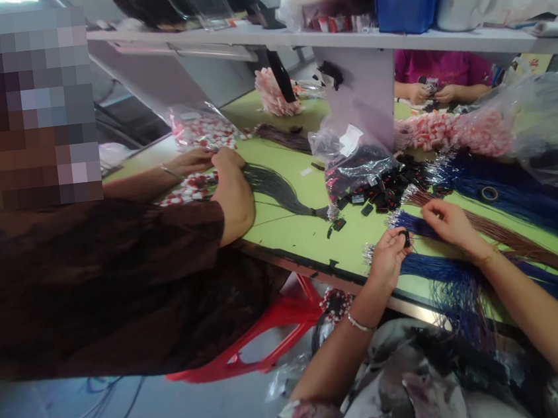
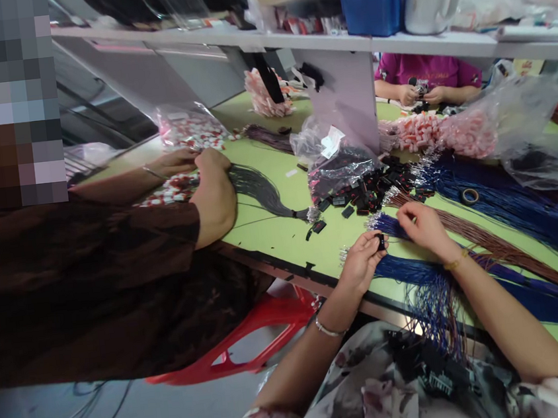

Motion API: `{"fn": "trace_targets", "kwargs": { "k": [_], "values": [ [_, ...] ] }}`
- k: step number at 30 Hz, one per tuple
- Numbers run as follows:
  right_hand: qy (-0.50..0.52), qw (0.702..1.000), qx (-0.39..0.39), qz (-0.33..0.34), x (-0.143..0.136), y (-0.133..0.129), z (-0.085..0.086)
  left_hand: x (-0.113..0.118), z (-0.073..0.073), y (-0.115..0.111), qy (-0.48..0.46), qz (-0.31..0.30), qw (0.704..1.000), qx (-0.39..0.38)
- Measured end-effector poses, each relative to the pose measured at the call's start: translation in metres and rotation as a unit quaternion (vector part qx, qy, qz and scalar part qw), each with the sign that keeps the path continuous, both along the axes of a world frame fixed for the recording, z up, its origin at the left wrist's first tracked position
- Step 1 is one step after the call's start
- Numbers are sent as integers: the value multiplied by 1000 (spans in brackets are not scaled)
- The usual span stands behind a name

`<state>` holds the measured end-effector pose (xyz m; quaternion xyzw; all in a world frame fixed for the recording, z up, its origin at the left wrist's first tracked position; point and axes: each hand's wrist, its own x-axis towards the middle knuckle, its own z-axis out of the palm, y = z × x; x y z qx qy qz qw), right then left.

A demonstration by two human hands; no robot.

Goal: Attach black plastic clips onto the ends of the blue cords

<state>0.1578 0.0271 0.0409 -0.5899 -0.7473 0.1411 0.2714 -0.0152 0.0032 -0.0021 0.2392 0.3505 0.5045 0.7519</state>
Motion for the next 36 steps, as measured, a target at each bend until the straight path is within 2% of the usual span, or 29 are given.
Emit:
{"fn": "trace_targets", "kwargs": {
  "k": [2,3,5,7,10,13,17,19,23,25,28,31,33,36],
  "values": [
    [-104,988,-6,-117,20,21,-3,1,-2,4,-5,-6,1000,-7],
    [-146,977,-24,-156,28,29,-7,1,-3,5,-6,-8,1000,-10],
    [-190,963,-63,-179,41,40,-15,1,-5,7,-8,-14,1000,-11],
    [-187,965,-77,-166,49,45,-22,0,-6,7,-9,-19,1000,-6],
    [-139,981,-50,-129,57,44,-28,-1,-6,7,-12,-27,1000,7],
    [-76,992,-31,-95,61,42,-26,-1,-6,6,-18,-33,999,8],
    [14,998,-32,-50,52,46,-22,-1,-6,6,-20,-34,999,9],
    [8,999,-34,-26,46,51,-19,0,-6,5,-21,-32,999,9],
    [-98,987,-46,-115,40,61,-7,-1,-7,5,-21,-27,999,4],
    [-84,987,-58,-125,37,62,5,-1,-8,5,-22,-26,999,3],
    [-10,997,-35,-71,24,58,24,-1,-7,5,-22,-24,999,2],
    [64,998,-29,4,4,47,35,-1,-6,4,-22,-18,1000,-1],
    [106,993,-41,35,-8,38,34,-1,-6,4,-28,-17,999,1],
    [148,986,-65,49,-18,20,22,-1,-7,3,-38,-18,999,7]
  ]
}}
